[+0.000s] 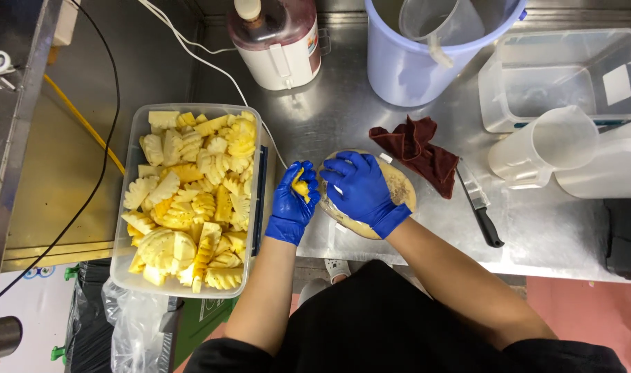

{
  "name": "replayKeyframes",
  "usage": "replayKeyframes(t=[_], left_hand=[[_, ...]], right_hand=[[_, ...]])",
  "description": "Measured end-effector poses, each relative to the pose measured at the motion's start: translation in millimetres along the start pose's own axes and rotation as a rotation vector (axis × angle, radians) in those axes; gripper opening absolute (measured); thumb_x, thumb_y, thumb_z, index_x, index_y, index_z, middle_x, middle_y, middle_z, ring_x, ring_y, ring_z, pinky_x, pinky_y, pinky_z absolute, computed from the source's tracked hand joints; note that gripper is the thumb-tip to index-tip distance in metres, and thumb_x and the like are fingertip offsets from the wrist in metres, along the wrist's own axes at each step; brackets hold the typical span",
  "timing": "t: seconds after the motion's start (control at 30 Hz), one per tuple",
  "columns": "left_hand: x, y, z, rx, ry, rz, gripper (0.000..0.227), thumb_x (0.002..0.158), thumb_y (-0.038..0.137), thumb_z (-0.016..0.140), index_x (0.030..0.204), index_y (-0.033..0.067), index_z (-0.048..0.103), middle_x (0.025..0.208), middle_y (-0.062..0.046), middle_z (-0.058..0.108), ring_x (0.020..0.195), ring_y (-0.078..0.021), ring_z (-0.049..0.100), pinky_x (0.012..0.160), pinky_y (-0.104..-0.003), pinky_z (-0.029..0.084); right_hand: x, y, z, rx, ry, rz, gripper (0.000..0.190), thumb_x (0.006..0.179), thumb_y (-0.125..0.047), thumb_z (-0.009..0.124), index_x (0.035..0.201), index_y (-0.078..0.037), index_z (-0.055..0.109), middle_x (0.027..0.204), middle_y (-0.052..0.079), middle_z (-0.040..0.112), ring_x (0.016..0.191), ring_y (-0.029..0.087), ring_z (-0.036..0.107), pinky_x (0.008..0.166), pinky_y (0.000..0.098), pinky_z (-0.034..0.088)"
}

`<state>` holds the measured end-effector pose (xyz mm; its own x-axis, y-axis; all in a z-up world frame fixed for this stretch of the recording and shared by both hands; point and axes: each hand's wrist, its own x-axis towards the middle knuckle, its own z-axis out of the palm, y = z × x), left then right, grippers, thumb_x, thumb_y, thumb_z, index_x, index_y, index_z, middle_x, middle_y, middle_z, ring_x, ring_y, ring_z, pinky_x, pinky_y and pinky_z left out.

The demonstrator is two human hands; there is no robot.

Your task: The person puts on gloves, feeds pineapple pieces into a juicer using a pusher, and trims a piece with a knife. The person then pours juice into a cup, wipes the counter with a cloth, and feeds additional pineapple into the juicer.

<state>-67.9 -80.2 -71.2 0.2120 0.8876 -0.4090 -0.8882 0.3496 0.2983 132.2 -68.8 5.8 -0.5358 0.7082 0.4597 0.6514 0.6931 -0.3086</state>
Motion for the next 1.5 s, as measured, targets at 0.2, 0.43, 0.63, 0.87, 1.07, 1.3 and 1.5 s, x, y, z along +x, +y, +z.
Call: replayKeyframes(t=[0.2, 0.43, 0.63, 0.87, 1.07, 1.3, 1.5], left_hand=[[7, -4, -20, 0.185, 0.175, 0.087, 0.022, 0.096, 0.026, 0.068, 0.105, 0.0051, 0.072, 0.081, -0.003, 0.068, 0.061, -0.013, 0.059, 0.046, -0.024, 0.042], [23, -23, 9, 1.016, 0.237, 0.523, 0.024, 0.092, 0.023, 0.069, 0.106, 0.005, 0.077, 0.09, -0.006, 0.076, 0.078, -0.0205, 0.068, 0.07, -0.031, 0.055], [23, -43, 90, 2.179, 0.003, 0.669, 0.019, 0.082, 0.018, 0.068, 0.094, 0.0047, 0.072, 0.096, -0.022, 0.071, 0.087, -0.0421, 0.069, 0.077, -0.051, 0.055], [40, -79, 80, 2.307, -0.122, 0.957, 0.016, 0.086, 0.009, 0.058, 0.099, 0.008, 0.067, 0.1, -0.014, 0.067, 0.091, -0.0323, 0.068, 0.077, -0.046, 0.056], [9, -89, 94, 2.005, 0.006, 1.431, 0.028, 0.074, 0.021, 0.061, 0.097, 0.0041, 0.065, 0.109, -0.014, 0.069, 0.101, -0.0367, 0.067, 0.085, -0.049, 0.051], [-13, 24, -14, 1.66, 0.497, 1.188, 0.015, 0.089, 0.001, 0.06, 0.101, 0.0017, 0.068, 0.104, -0.015, 0.068, 0.099, -0.0332, 0.065, 0.092, -0.041, 0.051], [6, 91, -123, 1.219, 0.583, 0.534, 0.036, 0.087, 0.021, 0.074, 0.12, 0.0062, 0.072, 0.106, -0.012, 0.078, 0.1, -0.0285, 0.073, 0.091, -0.033, 0.054]], right_hand=[[-11, 5, 26, -0.027, -0.075, 0.017, 0.034, 0.087, -0.028, 0.068, 0.118, -0.013, 0.075, 0.132, 0.006, 0.065, 0.122, 0.031, 0.056, 0.102, 0.0489, 0.042], [12, 4, -44, 0.342, 0.055, -0.034, 0.044, 0.081, -0.024, 0.078, 0.121, -0.008, 0.071, 0.134, 0.011, 0.066, 0.121, 0.033, 0.058, 0.105, 0.046, 0.042], [15, 16, -149, 0.24, 0.34, 0.207, 0.03, 0.091, -0.006, 0.078, 0.121, -0.007, 0.073, 0.136, 0.012, 0.068, 0.127, 0.031, 0.064, 0.11, 0.0397, 0.054], [-12, 17, -149, 0.224, 0.359, 0.245, 0.026, 0.096, 0.0, 0.077, 0.121, -0.006, 0.072, 0.134, 0.013, 0.069, 0.125, 0.028, 0.065, 0.111, 0.0361, 0.053], [1, 7, -124, 0.323, 0.35, 0.232, 0.024, 0.098, -0.001, 0.077, 0.121, -0.006, 0.071, 0.132, 0.012, 0.07, 0.124, 0.026, 0.066, 0.111, 0.0347, 0.054], [30, -15, -82, 0.479, 0.146, 0.113, 0.033, 0.09, -0.007, 0.076, 0.122, -0.008, 0.07, 0.126, 0.01, 0.069, 0.122, 0.028, 0.063, 0.107, 0.0414, 0.051], [39, -18, -68, -0.012, -0.04, -0.132, 0.035, 0.08, -0.019, 0.076, 0.114, -0.014, 0.076, 0.128, 0.001, 0.07, 0.118, 0.028, 0.062, 0.102, 0.0471, 0.046]])
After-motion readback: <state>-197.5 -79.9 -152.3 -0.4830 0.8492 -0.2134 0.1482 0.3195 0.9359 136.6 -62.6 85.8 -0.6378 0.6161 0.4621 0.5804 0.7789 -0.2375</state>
